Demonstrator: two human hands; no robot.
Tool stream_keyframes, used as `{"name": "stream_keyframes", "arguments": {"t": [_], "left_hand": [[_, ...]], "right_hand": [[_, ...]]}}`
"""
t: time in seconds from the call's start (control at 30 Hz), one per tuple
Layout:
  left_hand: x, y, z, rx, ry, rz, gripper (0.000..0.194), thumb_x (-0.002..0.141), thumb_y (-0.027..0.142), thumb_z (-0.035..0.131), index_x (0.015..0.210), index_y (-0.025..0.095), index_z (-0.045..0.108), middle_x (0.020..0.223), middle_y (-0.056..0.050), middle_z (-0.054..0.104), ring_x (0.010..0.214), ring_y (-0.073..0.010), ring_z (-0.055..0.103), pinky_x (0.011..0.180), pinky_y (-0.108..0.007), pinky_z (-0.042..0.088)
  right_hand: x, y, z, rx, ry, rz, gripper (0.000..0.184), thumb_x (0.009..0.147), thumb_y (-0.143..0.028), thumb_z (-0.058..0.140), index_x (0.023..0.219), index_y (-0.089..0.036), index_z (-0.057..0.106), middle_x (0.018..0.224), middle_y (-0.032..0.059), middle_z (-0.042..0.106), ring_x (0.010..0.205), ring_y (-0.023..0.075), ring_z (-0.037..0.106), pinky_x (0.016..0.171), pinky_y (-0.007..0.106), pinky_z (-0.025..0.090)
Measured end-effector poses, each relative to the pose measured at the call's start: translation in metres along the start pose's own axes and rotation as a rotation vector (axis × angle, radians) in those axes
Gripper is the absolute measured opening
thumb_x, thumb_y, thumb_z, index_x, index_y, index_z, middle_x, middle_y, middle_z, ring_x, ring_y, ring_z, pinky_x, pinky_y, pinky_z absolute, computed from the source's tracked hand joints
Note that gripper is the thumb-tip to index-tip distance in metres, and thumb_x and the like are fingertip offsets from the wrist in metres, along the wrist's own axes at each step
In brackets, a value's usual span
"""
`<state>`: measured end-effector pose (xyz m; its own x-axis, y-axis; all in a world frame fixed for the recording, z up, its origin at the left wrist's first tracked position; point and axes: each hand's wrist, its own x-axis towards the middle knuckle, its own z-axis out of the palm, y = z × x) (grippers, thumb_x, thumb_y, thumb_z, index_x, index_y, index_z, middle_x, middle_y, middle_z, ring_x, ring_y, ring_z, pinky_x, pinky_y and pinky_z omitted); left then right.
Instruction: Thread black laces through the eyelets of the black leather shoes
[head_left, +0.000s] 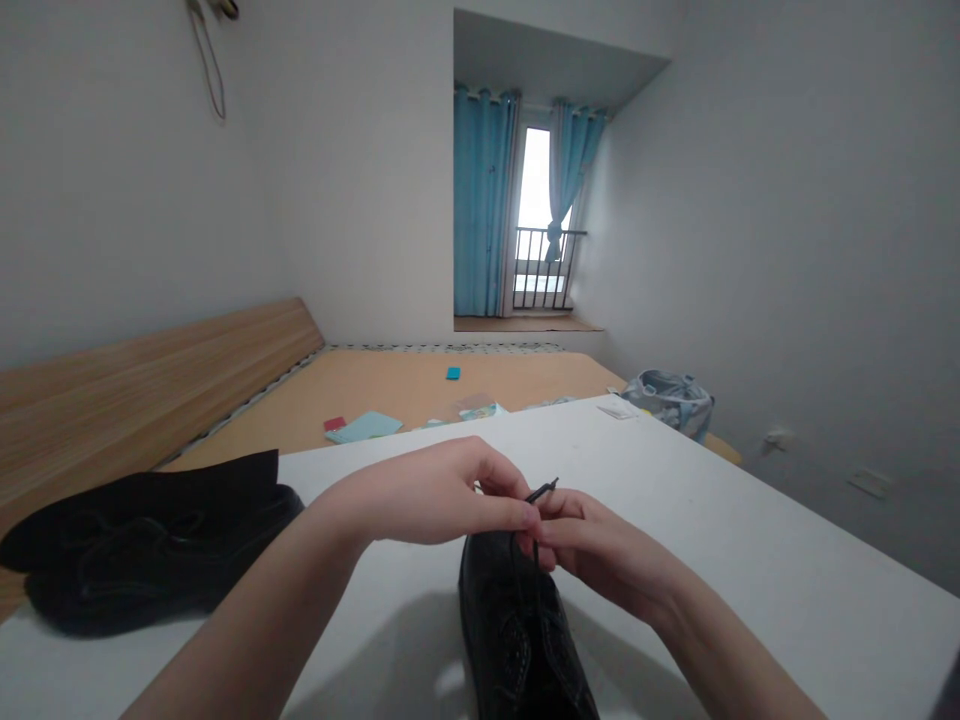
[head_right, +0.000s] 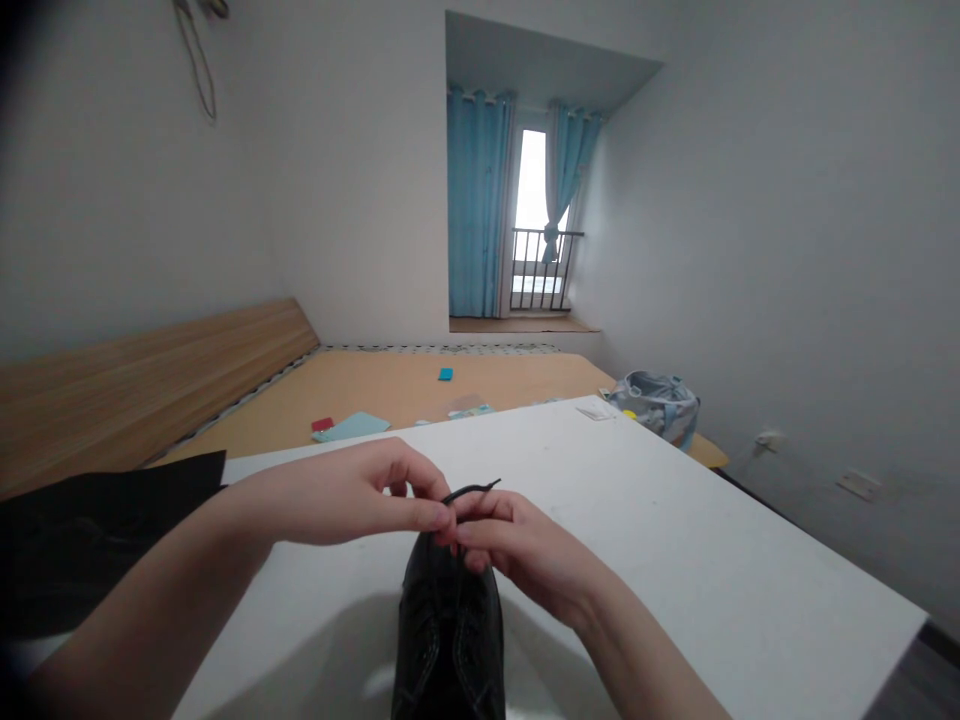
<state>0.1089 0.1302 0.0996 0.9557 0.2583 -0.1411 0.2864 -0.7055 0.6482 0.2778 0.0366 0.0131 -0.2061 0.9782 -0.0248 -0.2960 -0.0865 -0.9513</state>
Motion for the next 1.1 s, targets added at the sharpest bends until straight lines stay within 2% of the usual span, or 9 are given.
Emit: {"name": "stream_keyframes", "arguments": {"t": [0.17,0.33,0.47,0.57,0.67,0.73,0.83,0.97,1.1], "left_hand": [[-0.005,0.004,-0.001,0.028,0.006,-0.003,0.031,0.084,0.044,0.048,0.085,0.022,0.07,0.064,0.004,0.051,0.059,-0.0096,0.04,0.052,-0.022,0.03],[-0.008,0.007,0.003,0.065,0.051,-0.067,0.031,0.082,0.044,0.049,0.08,0.021,0.07,0.067,0.002,0.057,0.062,-0.0117,0.046,0.057,-0.022,0.034],[-0.013,0.009,0.003,0.078,0.047,-0.133,0.037,0.082,0.044,0.044,0.067,0.019,0.067,0.064,0.0,0.058,0.06,-0.0123,0.048,0.06,-0.023,0.036],[-0.019,0.012,0.0,0.146,0.0,-0.268,0.038,0.08,0.046,0.043,0.067,0.02,0.067,0.057,0.002,0.054,0.052,-0.0122,0.045,0.051,-0.025,0.033],[-0.021,0.012,-0.002,0.243,-0.05,-0.408,0.034,0.078,0.043,0.044,0.066,0.022,0.069,0.053,0.002,0.053,0.047,-0.0127,0.043,0.045,-0.026,0.028],[-0.018,0.008,-0.001,0.293,-0.054,-0.468,0.032,0.076,0.038,0.044,0.063,0.021,0.068,0.055,0.0,0.059,0.048,-0.0137,0.047,0.046,-0.026,0.029],[-0.01,-0.004,0.003,0.439,0.022,-0.555,0.034,0.076,0.037,0.043,0.06,0.018,0.066,0.063,-0.007,0.066,0.055,-0.018,0.055,0.051,-0.029,0.033],[-0.003,-0.015,0.01,0.691,0.237,-0.714,0.038,0.08,0.038,0.04,0.08,0.011,0.068,0.083,-0.02,0.068,0.076,-0.0312,0.063,0.059,-0.036,0.04],[-0.004,-0.003,0.018,0.652,0.257,-0.465,0.035,0.081,0.035,0.044,0.103,0.015,0.062,0.107,-0.015,0.063,0.098,-0.0295,0.058,0.078,-0.039,0.042]], "right_hand": [[0.004,0.006,-0.007,0.148,-0.078,-0.008,0.027,0.077,-0.036,0.069,0.078,-0.009,0.066,0.07,0.0033,0.06,0.062,0.0082,0.054,0.056,0.017,0.04],[0.006,0.004,-0.012,0.356,0.092,-0.099,0.017,0.076,-0.029,0.07,0.083,-0.017,0.059,0.077,0.0006,0.065,0.075,0.0125,0.061,0.066,0.022,0.046],[-0.002,-0.006,-0.014,0.422,0.149,-0.143,0.017,0.08,-0.03,0.067,0.079,-0.021,0.053,0.041,-0.0119,0.036,0.039,0.005,0.036,0.051,0.017,0.037],[-0.02,-0.008,-0.018,0.107,0.236,-0.165,0.022,0.085,-0.041,0.058,0.08,-0.02,0.051,0.043,-0.0132,0.018,0.038,0.0052,0.012,0.042,0.018,0.02],[-0.048,-0.004,-0.022,-0.374,0.451,-0.116,0.036,0.086,-0.055,0.047,0.083,-0.019,0.054,0.047,-0.0102,0.02,0.043,0.0082,0.017,0.042,0.02,0.014],[-0.067,0.0,-0.023,-0.639,0.517,-0.073,0.043,0.086,-0.059,0.043,0.085,-0.02,0.058,0.049,-0.006,0.034,0.046,0.0108,0.032,0.043,0.021,0.023],[-0.086,0.007,-0.017,-0.947,0.439,-0.055,0.041,0.088,-0.054,0.036,0.089,-0.023,0.063,0.071,0.0037,0.061,0.065,0.0182,0.055,0.057,0.027,0.041],[-0.084,0.016,-0.002,-1.238,0.295,-0.069,0.03,0.091,-0.038,0.035,0.102,-0.028,0.061,0.09,0.0037,0.069,0.078,0.0207,0.063,0.069,0.029,0.045],[-0.068,0.021,0.013,-1.407,0.286,-0.018,0.027,0.078,-0.044,0.056,0.093,-0.022,0.06,0.086,0.0055,0.068,0.075,0.024,0.062,0.063,0.03,0.044]]}}
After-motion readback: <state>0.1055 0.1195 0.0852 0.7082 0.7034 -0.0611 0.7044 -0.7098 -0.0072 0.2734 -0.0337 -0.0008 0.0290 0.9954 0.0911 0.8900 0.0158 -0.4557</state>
